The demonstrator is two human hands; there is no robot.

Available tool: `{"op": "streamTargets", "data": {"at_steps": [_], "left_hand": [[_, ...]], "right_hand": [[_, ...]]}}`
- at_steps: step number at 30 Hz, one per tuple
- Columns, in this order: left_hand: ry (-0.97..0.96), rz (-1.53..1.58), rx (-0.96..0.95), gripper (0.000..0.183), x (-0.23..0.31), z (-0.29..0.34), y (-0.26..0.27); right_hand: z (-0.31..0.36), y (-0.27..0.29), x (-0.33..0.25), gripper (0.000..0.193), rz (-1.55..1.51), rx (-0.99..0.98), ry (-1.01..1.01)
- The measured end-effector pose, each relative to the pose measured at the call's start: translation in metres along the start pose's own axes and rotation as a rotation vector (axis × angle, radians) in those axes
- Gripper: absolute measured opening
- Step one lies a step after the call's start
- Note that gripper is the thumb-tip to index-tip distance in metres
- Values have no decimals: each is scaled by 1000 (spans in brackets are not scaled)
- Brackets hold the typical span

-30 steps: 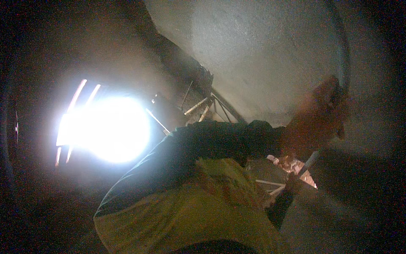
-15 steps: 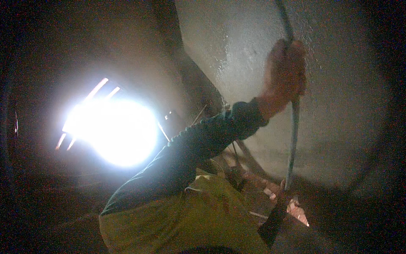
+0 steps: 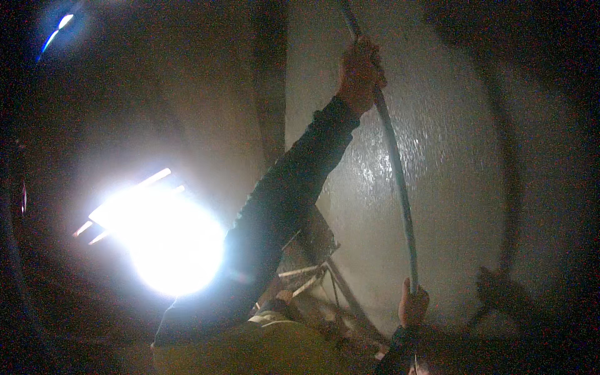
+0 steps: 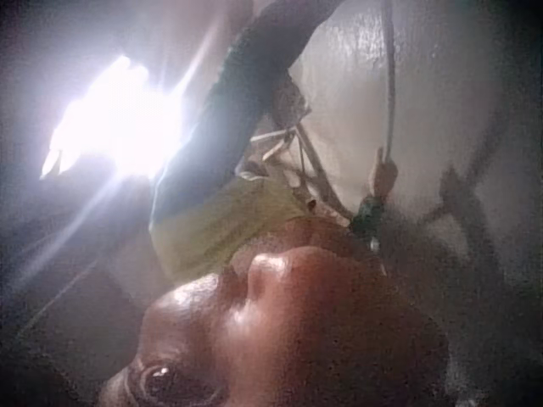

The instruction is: The person sprays a wet concrete mixture onto a curved ceiling surface using a hose, then smooths the applied material with their left hand. The person repeatedly moves the hose and hand across different sections of the ceiling to spread and level the material.

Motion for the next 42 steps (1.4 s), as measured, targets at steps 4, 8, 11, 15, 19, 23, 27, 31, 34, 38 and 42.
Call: {"op": "streamTargets", "data": {"at_steps": [4,8,11,15,19,23,27,31,34,38,42], "left_hand": [[-13,-93,57,14,31,-41,3],[-164,-221,144,32,58,-78,-2],[-84,-124,126,32,58,-98,-6],[-97,-142,175,31,65,-122,-12],[-128,-154,269,29,73,-127,-16],[-93,-111,224,28,68,-134,-8],[-124,81,261,28,61,-142,11],[-414,-81,109,30,82,-149,28],[-312,-110,133,33,69,-146,17],[-329,-130,150,35,68,-136,25],[-528,-236,25,37,80,-154,41]], "right_hand": [[-43,3,-14,61,24,13,30],[-79,7,-39,59,3,60,68],[-91,15,-41,58,77,92,56],[-107,24,-55,58,45,108,170],[-113,30,-66,57,48,130,204],[-119,33,-67,58,84,128,191],[-118,36,-83,60,145,115,169],[-121,26,-89,61,129,89,209],[-113,30,-81,60,373,292,397],[-111,32,-79,59,201,107,182],[-124,29,-84,58,156,106,224]]}}
Point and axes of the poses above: each hand's wrist, its own z-axis away from the middle knuckle, its own y-axis out of the back of the hand, x = y × z, the point moved 8 cm from there along -z, towards the middle knuckle, and after that the axes turned 14 degrees about y, right-handed, at the moved point
